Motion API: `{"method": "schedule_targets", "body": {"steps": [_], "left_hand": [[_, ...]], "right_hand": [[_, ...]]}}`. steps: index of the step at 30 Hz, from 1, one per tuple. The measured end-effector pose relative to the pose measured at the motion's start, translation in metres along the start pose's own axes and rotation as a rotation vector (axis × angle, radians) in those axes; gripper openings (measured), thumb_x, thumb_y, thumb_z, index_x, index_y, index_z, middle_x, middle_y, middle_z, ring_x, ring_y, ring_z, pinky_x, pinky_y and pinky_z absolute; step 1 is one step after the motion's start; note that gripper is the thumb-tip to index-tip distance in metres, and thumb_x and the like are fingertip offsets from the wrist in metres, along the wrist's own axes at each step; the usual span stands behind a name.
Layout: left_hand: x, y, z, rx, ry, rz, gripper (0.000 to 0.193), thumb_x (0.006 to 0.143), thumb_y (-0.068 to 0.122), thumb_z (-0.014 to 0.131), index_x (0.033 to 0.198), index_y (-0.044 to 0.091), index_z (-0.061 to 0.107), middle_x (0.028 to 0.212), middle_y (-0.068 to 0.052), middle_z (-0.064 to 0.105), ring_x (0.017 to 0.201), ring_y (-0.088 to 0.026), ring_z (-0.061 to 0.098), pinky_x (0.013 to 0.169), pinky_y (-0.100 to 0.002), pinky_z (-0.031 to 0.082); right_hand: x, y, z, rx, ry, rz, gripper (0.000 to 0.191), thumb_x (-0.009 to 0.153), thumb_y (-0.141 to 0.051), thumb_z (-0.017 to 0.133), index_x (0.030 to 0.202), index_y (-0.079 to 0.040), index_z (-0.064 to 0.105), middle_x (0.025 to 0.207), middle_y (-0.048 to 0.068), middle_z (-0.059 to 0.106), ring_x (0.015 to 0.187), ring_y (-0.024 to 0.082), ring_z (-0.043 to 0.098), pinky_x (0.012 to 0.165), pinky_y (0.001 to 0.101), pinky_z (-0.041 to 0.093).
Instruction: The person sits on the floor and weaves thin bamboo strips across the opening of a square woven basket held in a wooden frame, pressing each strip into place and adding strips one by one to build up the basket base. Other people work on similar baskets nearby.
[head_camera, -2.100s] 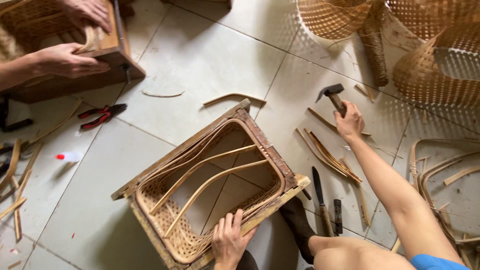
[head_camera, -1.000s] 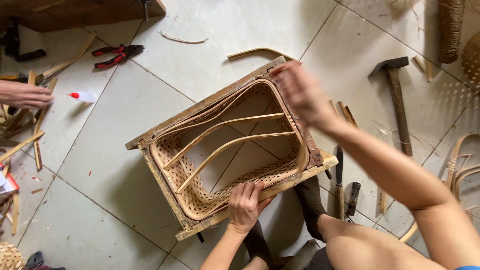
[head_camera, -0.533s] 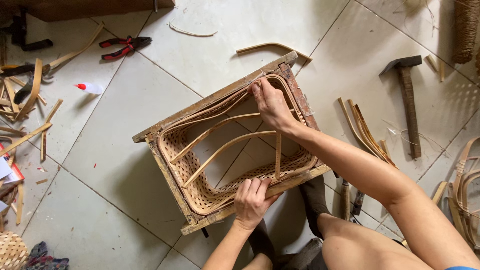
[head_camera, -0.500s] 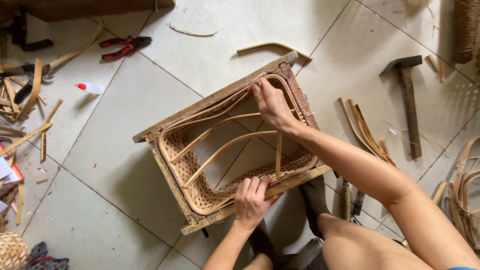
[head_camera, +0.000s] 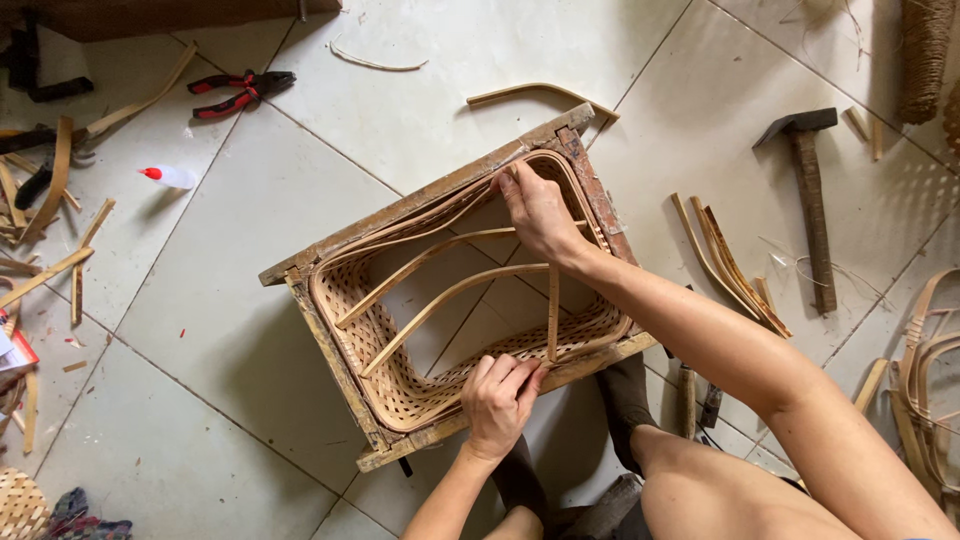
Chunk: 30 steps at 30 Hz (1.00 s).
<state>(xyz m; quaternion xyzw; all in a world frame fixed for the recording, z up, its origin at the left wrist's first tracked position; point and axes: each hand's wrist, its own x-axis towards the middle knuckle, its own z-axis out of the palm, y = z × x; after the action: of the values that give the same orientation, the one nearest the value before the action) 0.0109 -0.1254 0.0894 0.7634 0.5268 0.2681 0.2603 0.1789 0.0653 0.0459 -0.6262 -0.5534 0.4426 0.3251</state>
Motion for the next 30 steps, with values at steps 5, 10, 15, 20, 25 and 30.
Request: {"method": "schedule_targets", "body": {"steps": [5,10,15,20,25,30], "left_hand": [[-0.002,-0.004,0.001,-0.014,-0.036,0.0,0.007,0.087,0.016,0.075,0.089,0.009,0.075,0.083,-0.001,0.063,0.079,-0.022,0.059,0.068,-0.036,0.049],[-0.005,-0.018,0.008,-0.014,-0.17,-0.036,0.012,0.09,0.02,0.076,0.088,0.009,0.076,0.08,-0.003,0.064,0.075,-0.021,0.059,0.062,-0.037,0.05],[0.066,-0.057,-0.001,0.097,-0.036,0.236,0.028,0.087,0.032,0.076,0.097,0.007,0.073,0.107,-0.013,0.069,0.103,-0.031,0.064,0.09,-0.045,0.055],[0.173,-0.117,0.001,0.245,0.155,0.155,0.054,0.073,0.029,0.086,0.118,0.007,0.066,0.135,-0.015,0.06,0.128,-0.039,0.056,0.112,-0.054,0.045],[0.175,-0.124,0.004,0.327,0.076,0.183,0.038,0.083,0.02,0.086,0.116,0.017,0.068,0.133,-0.003,0.064,0.13,-0.031,0.059,0.114,-0.058,0.043],[0.173,-0.122,0.002,0.372,0.072,0.209,0.039,0.079,0.017,0.085,0.115,0.013,0.071,0.131,-0.004,0.065,0.128,-0.033,0.06,0.112,-0.058,0.045]], "right_hand": [[-0.001,0.003,0.003,0.007,-0.003,0.042,0.027,0.111,-0.025,0.04,0.107,-0.004,0.057,0.066,0.006,0.058,0.053,0.013,0.048,0.047,0.0343,0.04],[-0.001,0.012,0.006,-0.026,-0.08,0.138,0.028,0.11,-0.021,0.036,0.101,-0.002,0.054,0.065,0.006,0.057,0.049,0.015,0.047,0.042,0.0333,0.04],[0.001,0.018,0.006,-0.135,-0.031,-0.033,0.025,0.109,-0.017,0.038,0.099,0.001,0.052,0.063,0.012,0.059,0.048,0.019,0.052,0.041,0.0367,0.041],[0.003,0.013,0.006,-0.149,-0.045,-0.013,0.026,0.109,-0.015,0.039,0.095,0.004,0.05,0.064,0.019,0.063,0.048,0.028,0.06,0.04,0.0432,0.048],[0.001,0.007,0.005,-0.266,0.006,-0.097,0.027,0.107,-0.014,0.046,0.09,0.007,0.051,0.069,0.03,0.065,0.059,0.044,0.067,0.048,0.0506,0.051],[0.001,0.009,0.005,-0.295,-0.025,-0.028,0.028,0.107,-0.015,0.045,0.091,0.007,0.051,0.07,0.032,0.065,0.064,0.047,0.069,0.051,0.0522,0.054]]}}
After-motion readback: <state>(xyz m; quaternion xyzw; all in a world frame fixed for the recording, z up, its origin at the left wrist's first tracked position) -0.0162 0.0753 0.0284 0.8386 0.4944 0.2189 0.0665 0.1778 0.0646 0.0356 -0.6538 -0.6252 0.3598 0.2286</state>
